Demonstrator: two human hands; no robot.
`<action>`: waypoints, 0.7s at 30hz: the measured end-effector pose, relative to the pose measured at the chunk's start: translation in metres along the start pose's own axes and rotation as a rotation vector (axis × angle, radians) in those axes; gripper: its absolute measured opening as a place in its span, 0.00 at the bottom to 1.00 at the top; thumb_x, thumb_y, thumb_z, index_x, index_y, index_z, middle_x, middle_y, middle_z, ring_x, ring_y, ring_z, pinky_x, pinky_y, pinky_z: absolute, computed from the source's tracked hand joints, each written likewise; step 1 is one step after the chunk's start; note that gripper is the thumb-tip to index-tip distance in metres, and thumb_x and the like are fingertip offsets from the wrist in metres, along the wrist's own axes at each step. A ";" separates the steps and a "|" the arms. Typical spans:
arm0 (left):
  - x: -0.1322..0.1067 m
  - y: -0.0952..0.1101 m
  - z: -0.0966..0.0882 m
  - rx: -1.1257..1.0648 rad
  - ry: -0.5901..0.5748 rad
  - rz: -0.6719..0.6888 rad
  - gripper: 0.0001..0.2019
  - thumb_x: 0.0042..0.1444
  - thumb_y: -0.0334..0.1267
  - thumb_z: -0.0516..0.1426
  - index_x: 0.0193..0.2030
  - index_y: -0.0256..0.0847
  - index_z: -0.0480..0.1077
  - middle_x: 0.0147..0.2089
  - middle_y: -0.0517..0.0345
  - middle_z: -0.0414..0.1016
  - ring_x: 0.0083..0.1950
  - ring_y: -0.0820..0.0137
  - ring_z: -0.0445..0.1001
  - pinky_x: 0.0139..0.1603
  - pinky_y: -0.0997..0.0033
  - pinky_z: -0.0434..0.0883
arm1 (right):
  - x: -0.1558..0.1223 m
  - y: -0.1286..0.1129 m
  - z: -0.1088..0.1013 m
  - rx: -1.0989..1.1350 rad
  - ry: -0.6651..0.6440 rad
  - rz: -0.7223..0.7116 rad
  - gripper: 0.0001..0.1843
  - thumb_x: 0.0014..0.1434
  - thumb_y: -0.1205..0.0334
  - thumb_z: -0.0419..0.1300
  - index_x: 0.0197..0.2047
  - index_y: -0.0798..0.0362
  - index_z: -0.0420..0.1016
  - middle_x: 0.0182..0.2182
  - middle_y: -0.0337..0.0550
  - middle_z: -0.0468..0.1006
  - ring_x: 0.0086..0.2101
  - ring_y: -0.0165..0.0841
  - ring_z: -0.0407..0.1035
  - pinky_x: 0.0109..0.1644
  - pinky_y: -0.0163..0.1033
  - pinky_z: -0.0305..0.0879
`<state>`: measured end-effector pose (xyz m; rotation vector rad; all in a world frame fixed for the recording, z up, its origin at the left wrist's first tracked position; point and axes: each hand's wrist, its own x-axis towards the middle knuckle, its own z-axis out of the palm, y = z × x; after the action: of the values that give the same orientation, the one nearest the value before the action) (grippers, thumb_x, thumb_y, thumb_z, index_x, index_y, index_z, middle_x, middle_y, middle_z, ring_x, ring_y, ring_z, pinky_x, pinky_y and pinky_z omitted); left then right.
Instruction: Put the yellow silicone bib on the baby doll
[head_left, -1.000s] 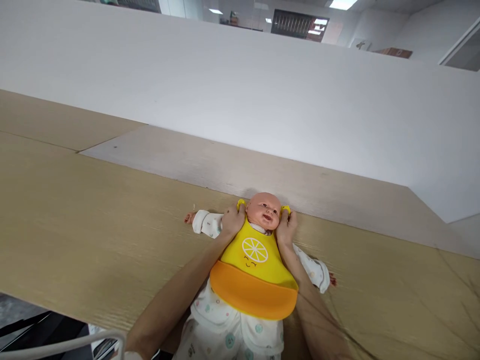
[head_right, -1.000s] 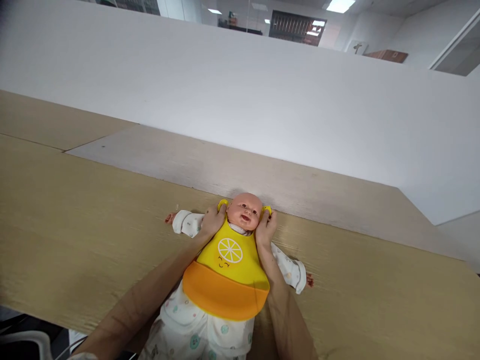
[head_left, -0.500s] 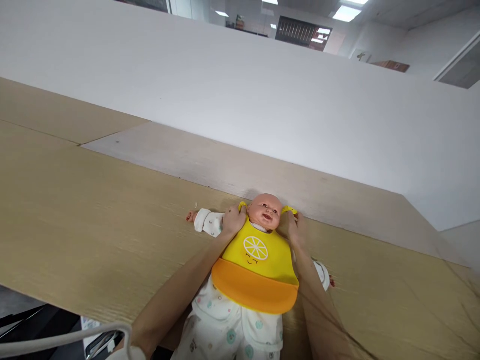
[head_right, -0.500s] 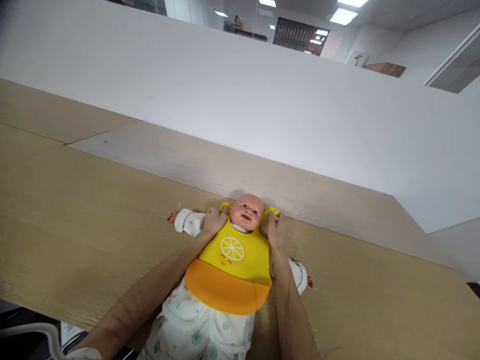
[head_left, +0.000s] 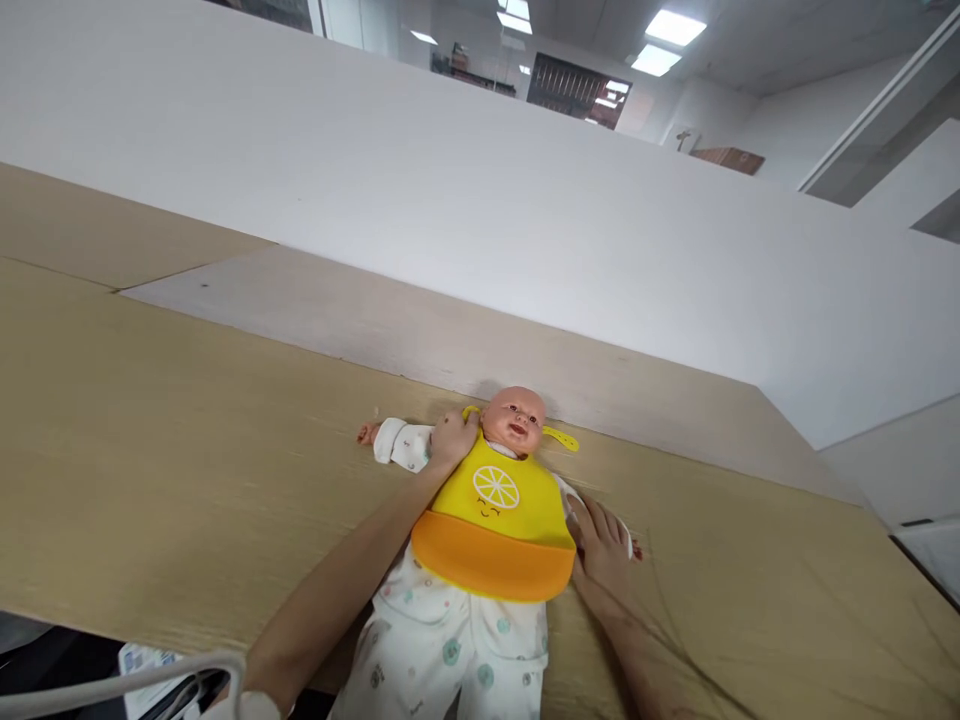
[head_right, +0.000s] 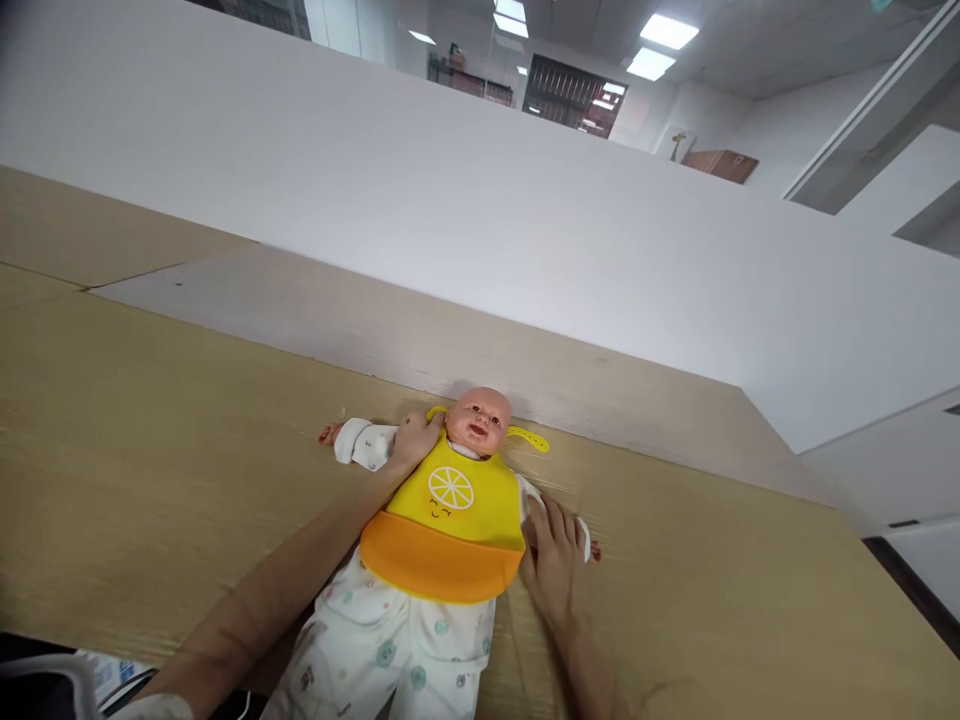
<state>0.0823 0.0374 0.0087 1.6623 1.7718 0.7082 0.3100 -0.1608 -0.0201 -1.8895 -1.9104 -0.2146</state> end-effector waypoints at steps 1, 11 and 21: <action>0.001 -0.001 0.001 -0.030 0.010 0.005 0.16 0.60 0.43 0.48 0.45 0.38 0.72 0.50 0.41 0.77 0.55 0.53 0.74 0.54 0.59 0.68 | 0.001 0.001 0.002 -0.057 -0.005 -0.029 0.30 0.59 0.61 0.51 0.64 0.35 0.57 0.56 0.45 0.72 0.53 0.47 0.67 0.54 0.56 0.63; -0.021 -0.001 -0.017 -0.197 0.002 0.033 0.27 0.59 0.42 0.51 0.64 0.39 0.56 0.59 0.42 0.71 0.60 0.56 0.70 0.59 0.59 0.65 | 0.037 0.011 -0.004 -0.161 -0.147 -0.066 0.24 0.61 0.65 0.47 0.58 0.39 0.68 0.53 0.46 0.74 0.51 0.43 0.67 0.53 0.50 0.63; -0.048 -0.026 -0.025 -0.185 -0.017 0.171 0.26 0.58 0.38 0.51 0.64 0.39 0.57 0.61 0.46 0.69 0.59 0.56 0.70 0.62 0.56 0.64 | 0.072 0.023 0.019 -0.216 -0.213 0.052 0.26 0.58 0.67 0.48 0.58 0.47 0.72 0.56 0.44 0.73 0.51 0.44 0.68 0.56 0.50 0.61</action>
<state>0.0478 -0.0124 0.0095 1.7002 1.5150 0.9036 0.3312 -0.0862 -0.0116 -2.1781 -2.0421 -0.2187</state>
